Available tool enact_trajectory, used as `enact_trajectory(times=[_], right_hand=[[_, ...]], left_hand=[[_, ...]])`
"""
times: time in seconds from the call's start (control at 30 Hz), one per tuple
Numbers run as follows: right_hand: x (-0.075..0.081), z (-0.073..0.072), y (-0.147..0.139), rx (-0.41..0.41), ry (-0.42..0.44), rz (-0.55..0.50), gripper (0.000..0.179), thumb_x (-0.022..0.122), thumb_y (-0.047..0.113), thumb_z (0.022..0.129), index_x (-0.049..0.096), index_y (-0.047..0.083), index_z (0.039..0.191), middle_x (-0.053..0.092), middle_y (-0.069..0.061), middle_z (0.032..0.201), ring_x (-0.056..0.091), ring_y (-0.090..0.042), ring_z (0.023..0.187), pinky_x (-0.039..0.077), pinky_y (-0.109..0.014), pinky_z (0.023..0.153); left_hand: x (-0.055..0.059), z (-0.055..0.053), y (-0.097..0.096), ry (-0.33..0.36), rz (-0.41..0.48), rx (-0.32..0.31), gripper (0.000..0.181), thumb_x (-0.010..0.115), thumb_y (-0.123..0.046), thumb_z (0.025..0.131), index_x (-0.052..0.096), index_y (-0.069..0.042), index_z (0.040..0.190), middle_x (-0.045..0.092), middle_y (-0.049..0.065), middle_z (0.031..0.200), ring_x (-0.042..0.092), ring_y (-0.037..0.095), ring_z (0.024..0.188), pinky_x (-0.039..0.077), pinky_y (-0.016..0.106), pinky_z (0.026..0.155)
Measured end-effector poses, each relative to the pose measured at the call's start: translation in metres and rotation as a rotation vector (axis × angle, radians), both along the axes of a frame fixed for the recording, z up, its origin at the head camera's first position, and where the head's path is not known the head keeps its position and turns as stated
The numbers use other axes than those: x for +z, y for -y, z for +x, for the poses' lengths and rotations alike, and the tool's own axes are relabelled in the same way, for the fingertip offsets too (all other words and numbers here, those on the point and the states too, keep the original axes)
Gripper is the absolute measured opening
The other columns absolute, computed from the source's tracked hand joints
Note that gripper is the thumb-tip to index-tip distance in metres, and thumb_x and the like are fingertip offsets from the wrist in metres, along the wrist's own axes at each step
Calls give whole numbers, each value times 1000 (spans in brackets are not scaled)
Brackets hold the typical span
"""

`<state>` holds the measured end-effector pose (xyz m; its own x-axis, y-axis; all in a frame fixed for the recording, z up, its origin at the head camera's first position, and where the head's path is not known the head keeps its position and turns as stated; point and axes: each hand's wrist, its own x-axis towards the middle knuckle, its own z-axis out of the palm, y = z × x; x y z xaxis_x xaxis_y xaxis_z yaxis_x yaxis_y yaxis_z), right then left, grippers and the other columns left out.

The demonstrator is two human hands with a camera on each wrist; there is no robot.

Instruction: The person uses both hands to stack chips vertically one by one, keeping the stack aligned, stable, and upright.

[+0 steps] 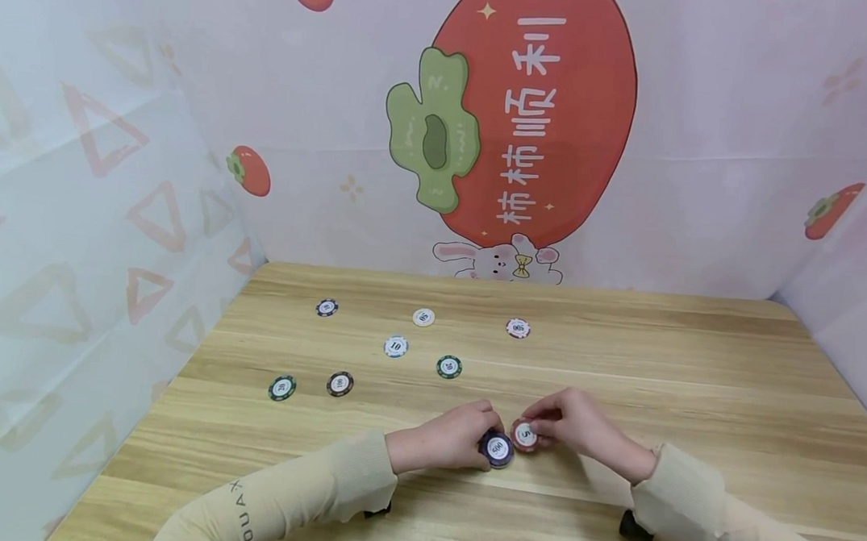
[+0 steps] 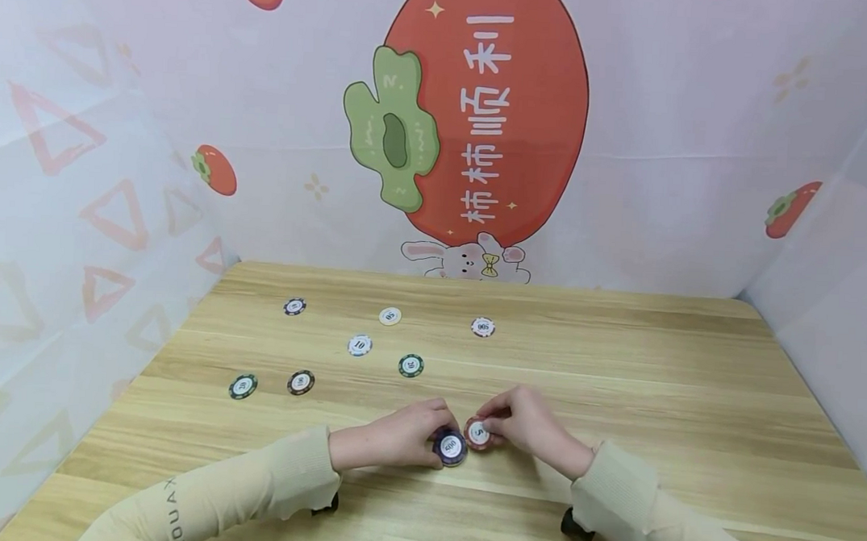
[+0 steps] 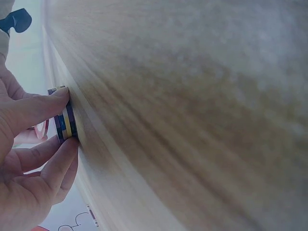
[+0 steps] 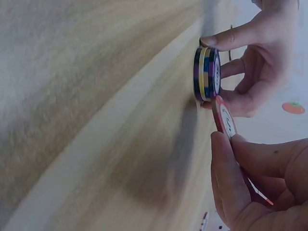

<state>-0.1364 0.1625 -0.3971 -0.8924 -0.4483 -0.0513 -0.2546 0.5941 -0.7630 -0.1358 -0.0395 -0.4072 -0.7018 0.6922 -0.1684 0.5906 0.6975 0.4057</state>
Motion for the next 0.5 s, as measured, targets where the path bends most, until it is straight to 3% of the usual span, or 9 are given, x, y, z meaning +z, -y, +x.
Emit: enact_trajectory(times=[0.3,0.5], right_hand=[[-7,4,6,-24,207,-143,15,64,-3,78,66,-9,92,66,-14,83,61,-15,65,52,-26,55],[-8,8,10,-34,248,-176,15,66,-1,77,64,-10,89,64,-10,75,61,-15,63,52,-26,55]], left_hand=[[1,0,-1,-11,-9,-4,36,79,-17,69,62,-9,101,50,-6,90,47,1,79,41,12,74],[2,1,-1,-23,-14,-8,37,79,-18,69,62,-9,100,50,-5,90,47,1,79,40,12,74]])
